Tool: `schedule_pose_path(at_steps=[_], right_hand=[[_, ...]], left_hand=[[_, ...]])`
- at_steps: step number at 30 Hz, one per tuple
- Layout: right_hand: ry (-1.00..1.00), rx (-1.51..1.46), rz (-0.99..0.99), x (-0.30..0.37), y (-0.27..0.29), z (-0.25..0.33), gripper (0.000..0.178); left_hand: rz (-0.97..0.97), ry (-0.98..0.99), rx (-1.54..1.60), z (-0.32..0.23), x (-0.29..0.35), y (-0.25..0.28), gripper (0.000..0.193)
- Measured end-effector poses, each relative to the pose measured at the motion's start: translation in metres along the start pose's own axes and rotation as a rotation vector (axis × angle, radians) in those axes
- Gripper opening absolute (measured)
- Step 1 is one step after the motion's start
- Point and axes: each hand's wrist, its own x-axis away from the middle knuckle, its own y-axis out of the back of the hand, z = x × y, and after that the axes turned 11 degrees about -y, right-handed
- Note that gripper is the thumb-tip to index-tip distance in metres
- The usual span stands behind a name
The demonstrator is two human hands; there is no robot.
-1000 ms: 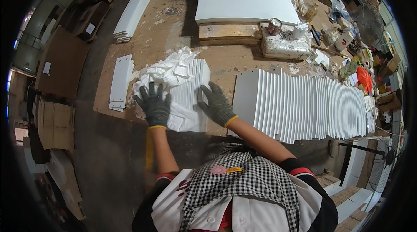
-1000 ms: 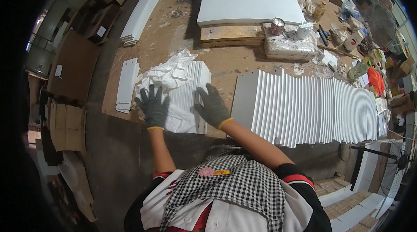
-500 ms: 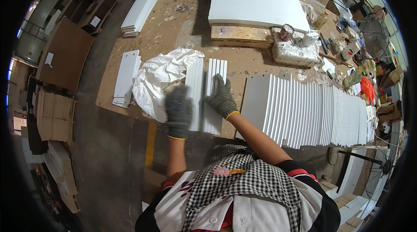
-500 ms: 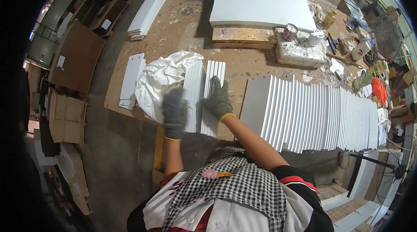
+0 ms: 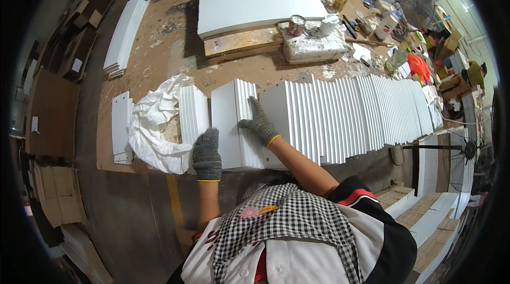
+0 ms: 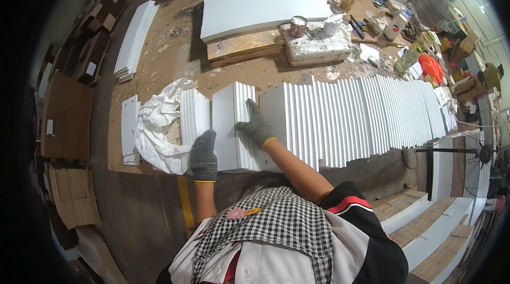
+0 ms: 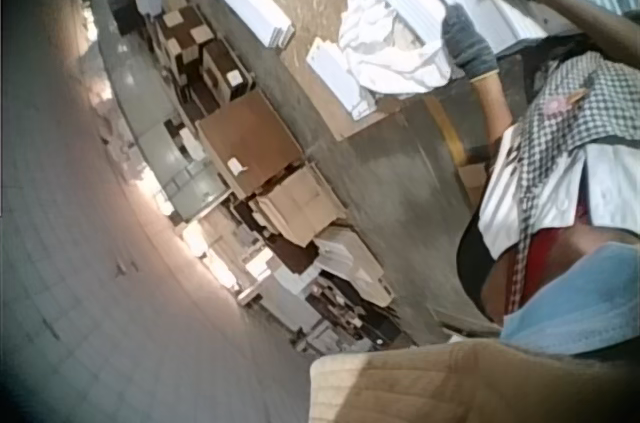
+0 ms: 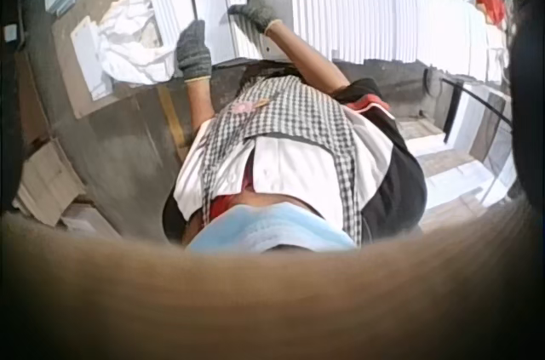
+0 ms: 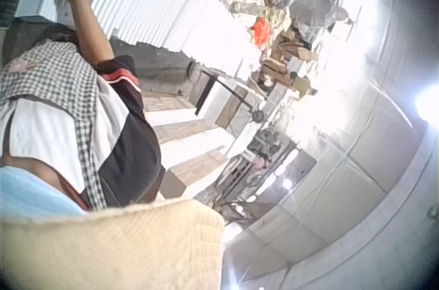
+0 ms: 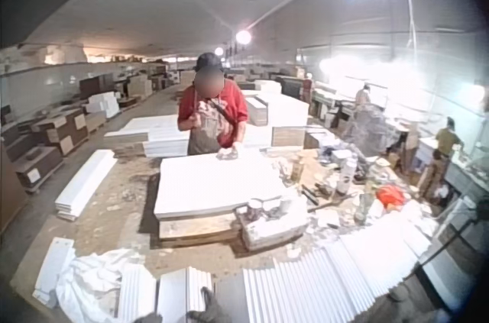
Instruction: The person wipes white corrugated panels with a white cloth and stacks them on a workbench. They handle the panels one at a time, aligning edges and building a neat pile while another worker wipes a larger panel in the background.
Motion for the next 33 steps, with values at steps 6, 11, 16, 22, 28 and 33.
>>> schedule_pose_path(at_steps=[6,11,16,22,28,33], right_hand=[[-0.162,-0.683,0.157,0.020,0.019,0.000,0.106],[0.062,-0.718,0.263,0.020,0.021,-0.003,0.099],[-0.183,-0.949,0.371,0.023,0.020,-0.008,0.090],[0.150,0.658,0.146,0.027,0.018,-0.005,0.056],[-0.084,0.234,0.046,0.036,0.010,0.002,0.059],[-0.061,0.415,-0.062,0.053,0.030,0.015,0.047]], left_hand=[[0.005,0.062,0.045,0.004,-0.035,0.008,0.048],[0.217,0.398,0.700,0.029,-0.041,-0.004,0.051],[0.066,0.384,1.037,0.035,-0.022,-0.015,0.077],[-0.016,0.377,1.179,-0.003,-0.046,0.002,0.091],[0.161,0.331,0.144,-0.083,-0.057,0.012,0.097],[0.057,0.245,0.190,-0.124,-0.073,0.017,0.073]])
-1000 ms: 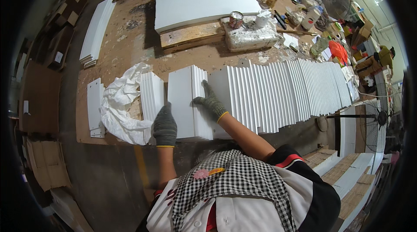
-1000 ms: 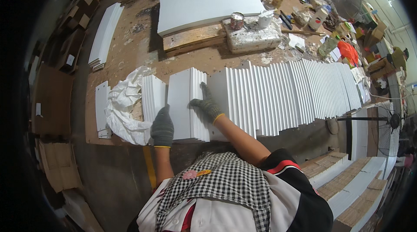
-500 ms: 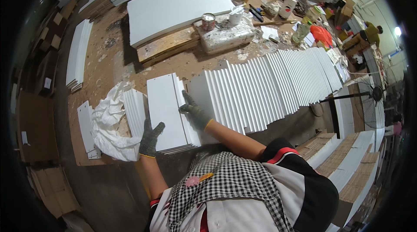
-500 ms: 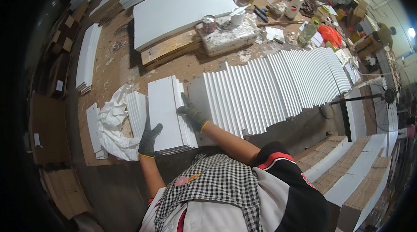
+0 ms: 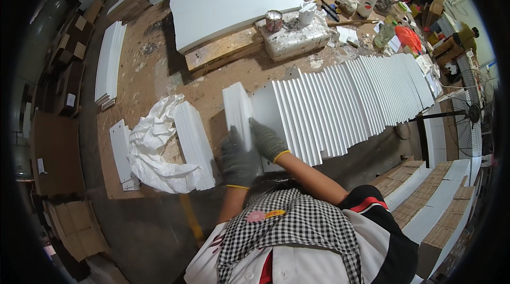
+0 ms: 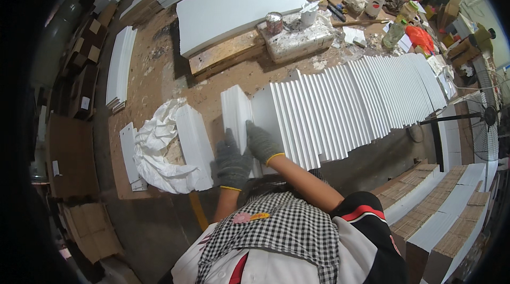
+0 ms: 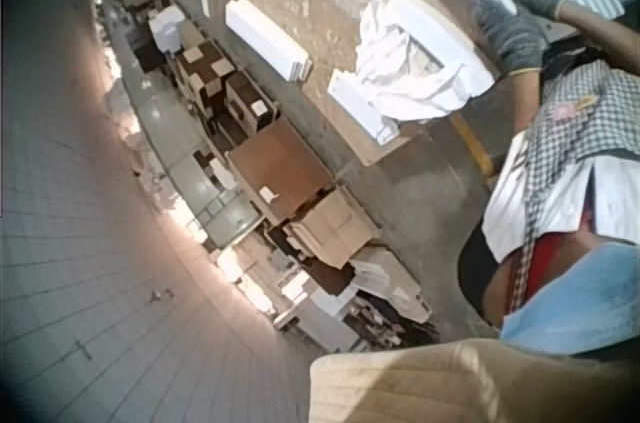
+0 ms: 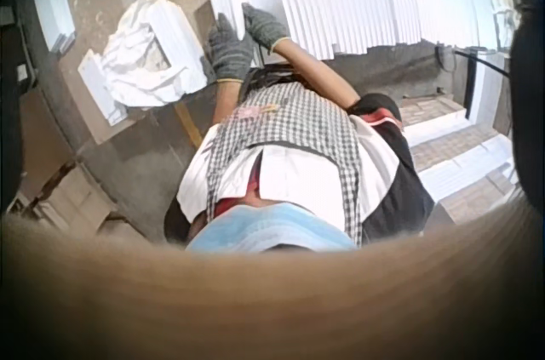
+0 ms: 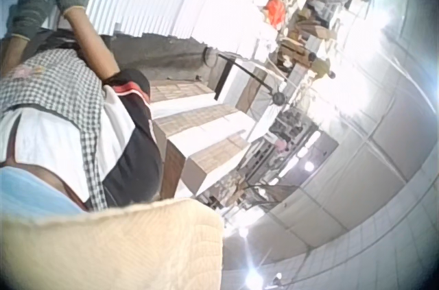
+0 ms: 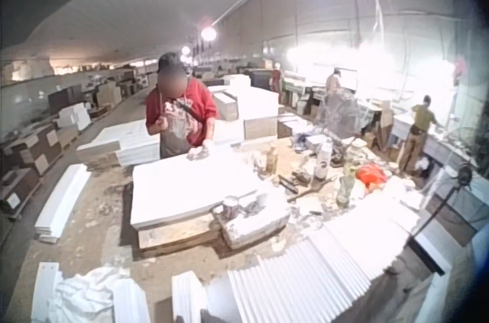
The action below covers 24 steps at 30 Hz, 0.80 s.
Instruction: The person wipes white corrugated panels with a white cloth and stacks them on a workbench. They handle the panels one at a time, aligning edges and building a neat pile while another worker wipes a larger panel in the background.
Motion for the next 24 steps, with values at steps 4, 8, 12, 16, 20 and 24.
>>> schedule_pose_path(at_steps=[4,8,12,16,20,24], right_hand=[[0.154,-0.034,-0.349,0.013,0.018,0.000,0.049],[0.120,0.360,-0.351,0.028,0.016,-0.007,0.061],[0.168,0.548,-0.374,0.039,0.016,-0.020,0.064],[0.083,0.553,-0.356,0.044,0.021,-0.024,0.065],[0.391,0.314,-0.419,0.055,0.004,-0.011,0.048],[0.366,-0.073,-0.077,0.054,-0.034,0.016,0.054]], left_hand=[[0.245,-0.066,-0.034,-0.002,0.005,-0.015,0.091],[0.259,-0.095,0.199,0.020,0.018,-0.037,0.088],[0.129,-0.200,0.302,0.027,0.041,-0.033,0.071],[-0.208,-0.421,-0.136,0.018,0.061,-0.008,0.057],[0.170,-0.318,-0.220,0.032,0.065,0.006,0.054],[-0.024,-0.434,-0.352,0.049,0.077,-0.008,0.067]])
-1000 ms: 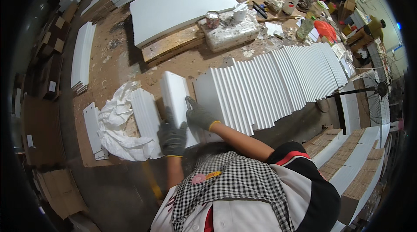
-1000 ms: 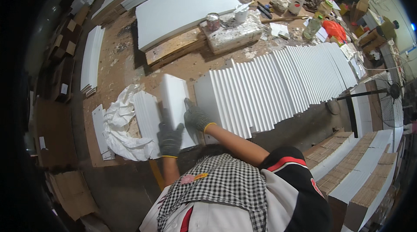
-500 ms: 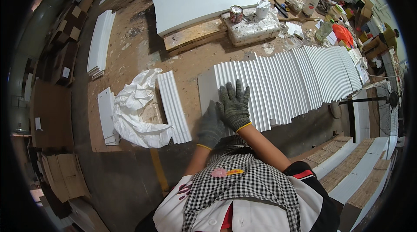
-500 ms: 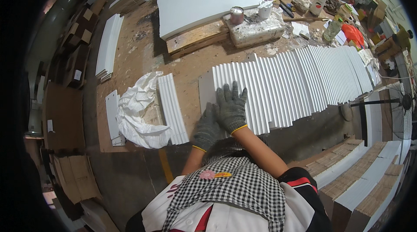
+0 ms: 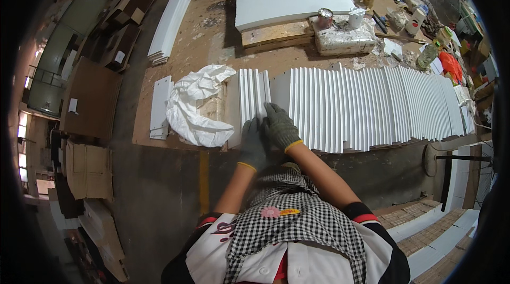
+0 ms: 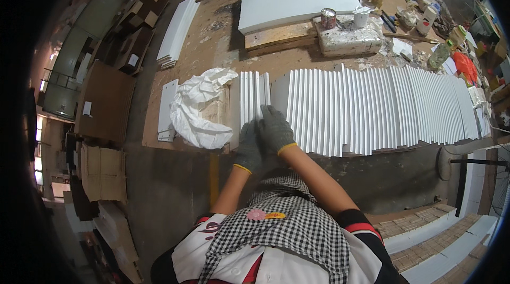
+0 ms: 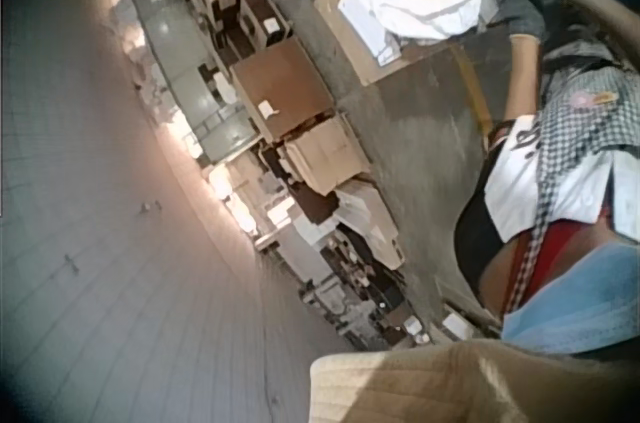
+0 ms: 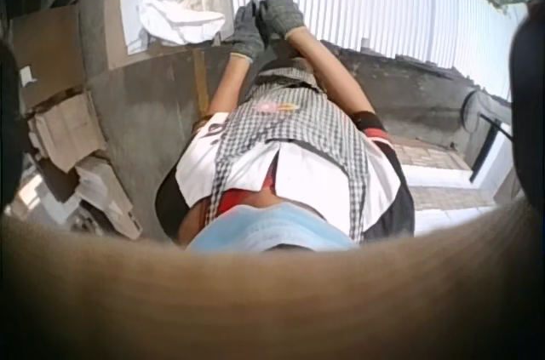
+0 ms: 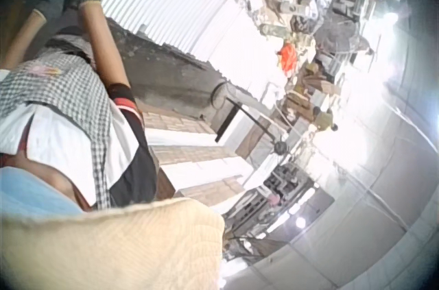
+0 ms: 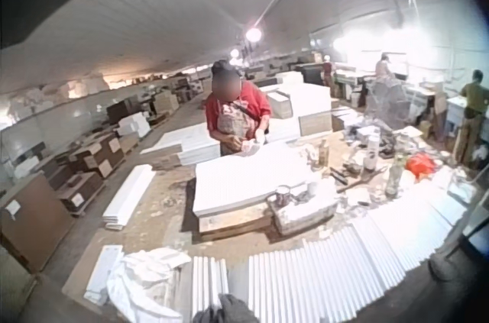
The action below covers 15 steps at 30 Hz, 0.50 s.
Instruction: The person wipes white corrugated panels with a white cloth and stacks them on a workbench. They handle the panels one at a time, aligning edges and building a neat pile while another worker wipes a larger panel in the background.
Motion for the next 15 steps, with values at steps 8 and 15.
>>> schedule_pose_path(at_steps=[8,15], right_hand=[[-0.361,-0.035,0.112,-0.050,-0.021,0.025,0.092],[-0.357,0.100,0.112,-0.053,-0.065,0.081,0.113]], left_hand=[[0.010,0.263,0.325,0.017,0.018,-0.005,0.047],[-0.281,0.608,0.697,0.062,0.066,0.025,0.024]])
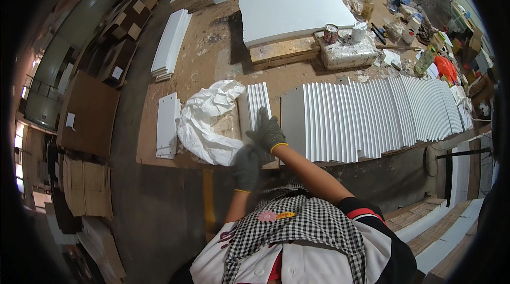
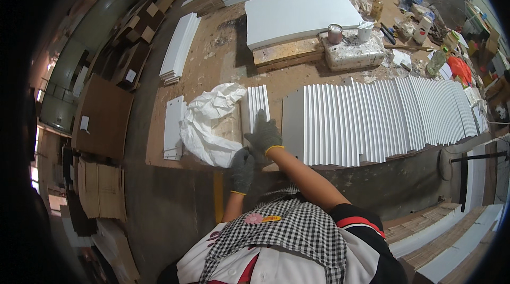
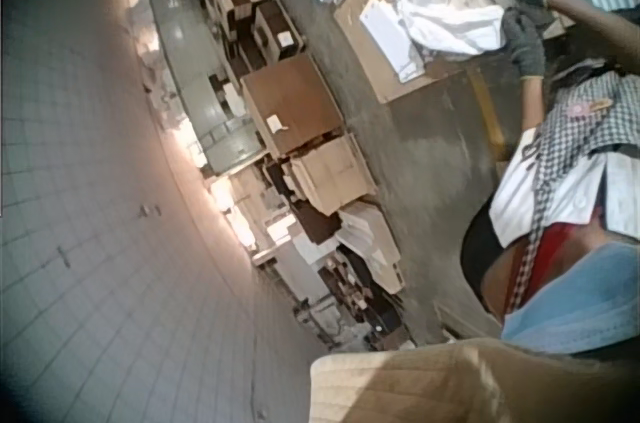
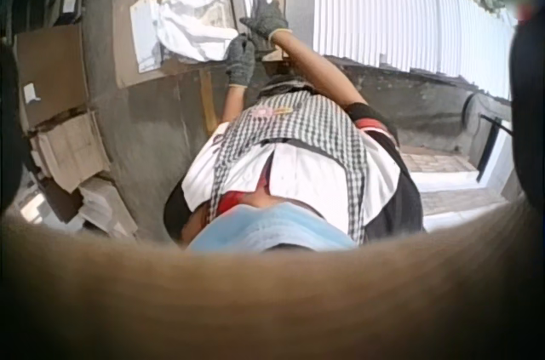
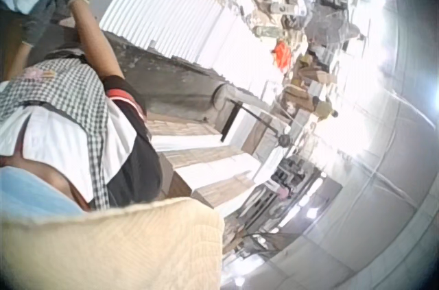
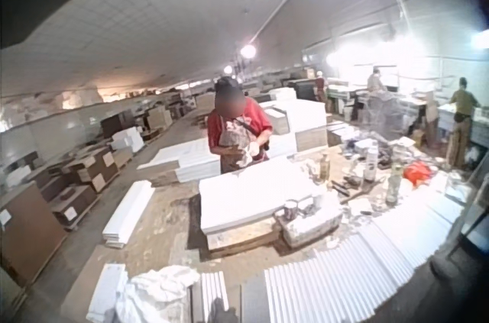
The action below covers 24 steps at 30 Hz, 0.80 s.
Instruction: The person wipes white corrugated panels with a white cloth and stacks them on a workbench. They handle the panels one at a time, aligning edges and building a neat pile while another worker wipes a larger panel in the background.
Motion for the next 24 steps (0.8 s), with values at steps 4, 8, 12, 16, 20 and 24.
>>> schedule_pose_path(at_steps=[4,8,12,16,20,24], right_hand=[[-0.035,-0.005,0.067,-0.012,-0.005,0.014,0.118],[-0.002,-0.091,0.032,-0.022,-0.004,0.000,0.116],[0.011,-0.305,-0.073,-0.018,0.008,-0.017,0.113],[-0.194,-0.894,0.061,0.007,0.030,-0.032,0.104],[-0.103,-1.249,0.077,0.027,0.033,-0.047,0.084],[-0.067,-0.952,-0.016,0.019,0.003,-0.062,0.037]], left_hand=[[0.276,0.126,0.086,0.021,-0.018,0.030,0.036],[0.327,-0.017,0.236,0.045,-0.038,0.041,0.038],[0.231,-0.157,0.142,0.072,-0.080,0.026,0.049],[0.368,0.082,0.324,0.083,-0.120,0.013,0.081],[0.426,0.858,1.309,0.078,-0.134,0.010,0.043],[0.480,0.595,0.955,0.070,-0.139,0.008,0.036]])
